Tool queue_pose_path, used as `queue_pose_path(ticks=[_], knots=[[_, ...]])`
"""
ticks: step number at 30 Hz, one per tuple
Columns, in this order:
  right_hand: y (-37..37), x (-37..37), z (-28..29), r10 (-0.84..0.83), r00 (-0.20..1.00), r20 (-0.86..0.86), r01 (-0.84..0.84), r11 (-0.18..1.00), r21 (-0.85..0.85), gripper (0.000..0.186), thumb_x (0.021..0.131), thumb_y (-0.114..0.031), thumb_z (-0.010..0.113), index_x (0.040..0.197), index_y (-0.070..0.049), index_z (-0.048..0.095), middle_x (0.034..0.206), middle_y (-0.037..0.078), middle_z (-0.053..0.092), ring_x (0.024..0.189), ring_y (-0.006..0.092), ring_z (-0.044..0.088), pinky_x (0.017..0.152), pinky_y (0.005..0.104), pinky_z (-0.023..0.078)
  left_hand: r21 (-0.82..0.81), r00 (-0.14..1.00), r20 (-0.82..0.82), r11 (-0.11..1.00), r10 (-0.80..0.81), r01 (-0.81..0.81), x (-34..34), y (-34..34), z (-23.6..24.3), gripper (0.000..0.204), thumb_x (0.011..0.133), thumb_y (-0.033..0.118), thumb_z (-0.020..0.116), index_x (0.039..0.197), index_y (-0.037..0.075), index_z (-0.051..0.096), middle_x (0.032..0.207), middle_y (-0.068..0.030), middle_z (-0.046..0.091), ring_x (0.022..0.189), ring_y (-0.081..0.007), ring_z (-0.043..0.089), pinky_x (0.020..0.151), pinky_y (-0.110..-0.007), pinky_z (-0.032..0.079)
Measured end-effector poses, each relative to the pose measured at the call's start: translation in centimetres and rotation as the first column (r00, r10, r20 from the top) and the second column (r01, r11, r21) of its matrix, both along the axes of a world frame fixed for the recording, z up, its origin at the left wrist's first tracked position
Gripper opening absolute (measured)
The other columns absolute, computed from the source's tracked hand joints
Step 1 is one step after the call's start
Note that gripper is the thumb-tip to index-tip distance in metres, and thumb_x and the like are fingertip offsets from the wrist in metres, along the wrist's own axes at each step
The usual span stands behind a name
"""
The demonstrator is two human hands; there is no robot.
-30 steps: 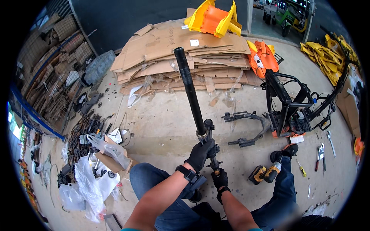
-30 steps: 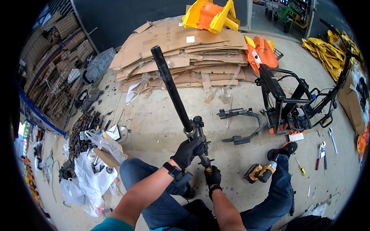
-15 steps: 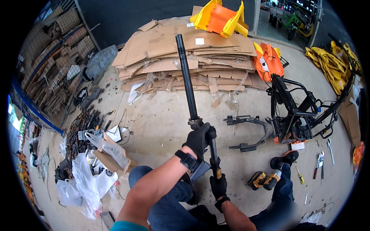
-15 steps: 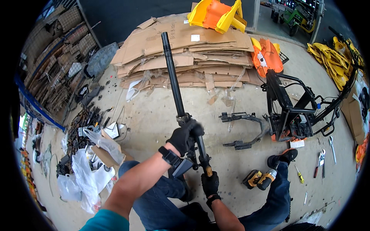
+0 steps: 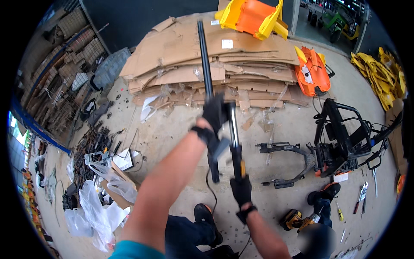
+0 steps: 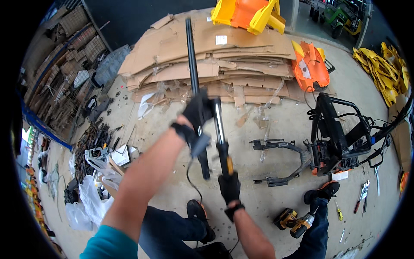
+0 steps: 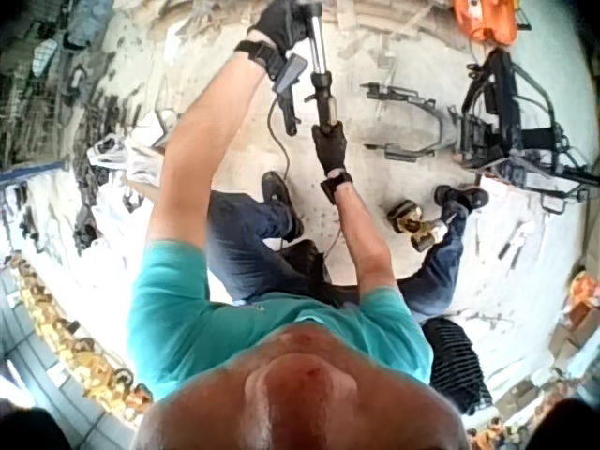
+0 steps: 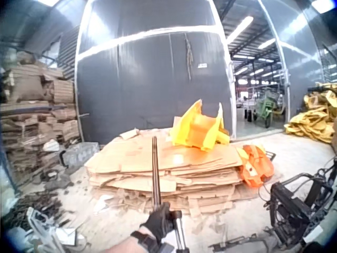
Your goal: The person uses an impact driver to loosen a bolt on a motorcycle fork assembly, then picks up and holds two rear shock absorbers, pressing on the springs and turning the objects over by hand.
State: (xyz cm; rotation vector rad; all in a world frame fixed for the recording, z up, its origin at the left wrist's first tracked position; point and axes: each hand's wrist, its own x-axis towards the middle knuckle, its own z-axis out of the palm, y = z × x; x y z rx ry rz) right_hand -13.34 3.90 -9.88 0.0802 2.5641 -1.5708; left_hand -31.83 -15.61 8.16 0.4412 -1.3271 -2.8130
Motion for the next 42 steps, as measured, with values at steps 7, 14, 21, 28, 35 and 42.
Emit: queue_pose_path(ticks=[7, 14, 21, 28, 35, 42], knots=[[-2.2, -18.4, 2.5, 0.085, 0.991, -0.107, -0.079, 0.995, 0.065, 0.08, 0.085, -0.046, 0.071, 0.137, 0.006, 0.038, 0.117, 0.031, 0.062, 0.11, 0.0445, 0.061, 0.094, 0.0439, 0.049, -0.85, 0.992, -0.073, 0.526, -0.105, -0.007, -1.0, -6.5, 5.6, 0.036, 0.09, 0.045, 0.066, 0.09, 0.01, 0.069, 0.071, 0.0036, 0.05, 0.065, -0.0106, 0.048, 0.059, -0.026, 0.041], [9.7, -5.1, -7.1, 0.107, 0.99, -0.088, -0.087, 0.975, 0.204, 0.044, 0.087, -0.034, 0.071, 0.112, 0.001, 0.058, 0.088, 0.02, 0.07, 0.083, 0.0348, 0.068, 0.076, 0.044, 0.053, -0.899, 0.906, 0.421, -0.152, -0.05, 0.41, 9.8, -9.7, -9.2, 0.06, 0.084, 0.053, 0.064, 0.088, -0.007, 0.066, 0.089, -0.0305, 0.066, 0.092, -0.044, 0.063, 0.081, -0.048, 0.049], [19.3, -1.0, -7.4, 0.15, 0.956, -0.253, -0.096, 0.972, 0.213, 0.019, 0.093, -0.021, 0.065, 0.095, -0.002, 0.063, 0.073, 0.007, 0.062, 0.061, 0.0139, 0.059, 0.055, 0.029, 0.048, -0.875, 0.882, 0.471, -0.141, -0.029, 0.463, 13.0, -3.0, -7.3, 0.062, 0.079, 0.047, 0.067, 0.114, -0.004, 0.063, 0.117, -0.0276, 0.064, 0.113, -0.0391, 0.061, 0.095, -0.044, 0.05], [19.8, 2.8, 4.7, 0.114, 0.986, 0.12, -0.089, 0.978, -0.191, 0.019, 0.094, -0.021, 0.062, 0.096, -0.002, 0.063, 0.078, 0.005, 0.064, 0.067, 0.0135, 0.061, 0.061, 0.029, 0.052, -0.92, 0.908, 0.391, -0.077, -0.153, 0.383, 15.9, -1.2, -1.3, 0.046, 0.083, 0.041, 0.065, 0.095, -0.002, 0.067, 0.096, -0.0233, 0.07, 0.095, -0.0368, 0.067, 0.082, -0.044, 0.051], [23.8, 4.9, 11.5, 0.087, 0.985, 0.15, -0.003, 0.876, -0.482, 0.02, 0.096, -0.019, 0.061, 0.11, -0.005, 0.061, 0.091, 0.006, 0.067, 0.08, 0.0137, 0.065, 0.068, 0.0272, 0.055, -0.924, 0.94, 0.242, -0.353, -0.242, 0.147, 15.8, -7.3, -8.3, 0.039, 0.088, 0.04, 0.061, 0.092, 0.002, 0.069, 0.093, -0.0228, 0.068, 0.09, -0.0396, 0.064, 0.081, -0.046, 0.051], [33.6, 8.9, 18.1, 0.321, 0.816, -0.481, -0.127, 0.911, 0.392, 0.021, 0.099, -0.02, 0.057, 0.112, -0.004, 0.061, 0.094, 0.01, 0.068, 0.079, 0.0163, 0.067, 0.068, 0.0267, 0.055, -0.95, 0.983, 0.179, -0.266, -0.044, 0.161, 14.5, -2.6, -6.2, 0.031, 0.084, 0.027, 0.063, 0.1, 0.001, 0.066, 0.103, -0.0271, 0.067, 0.102, -0.0429, 0.064, 0.088, -0.047, 0.051]])
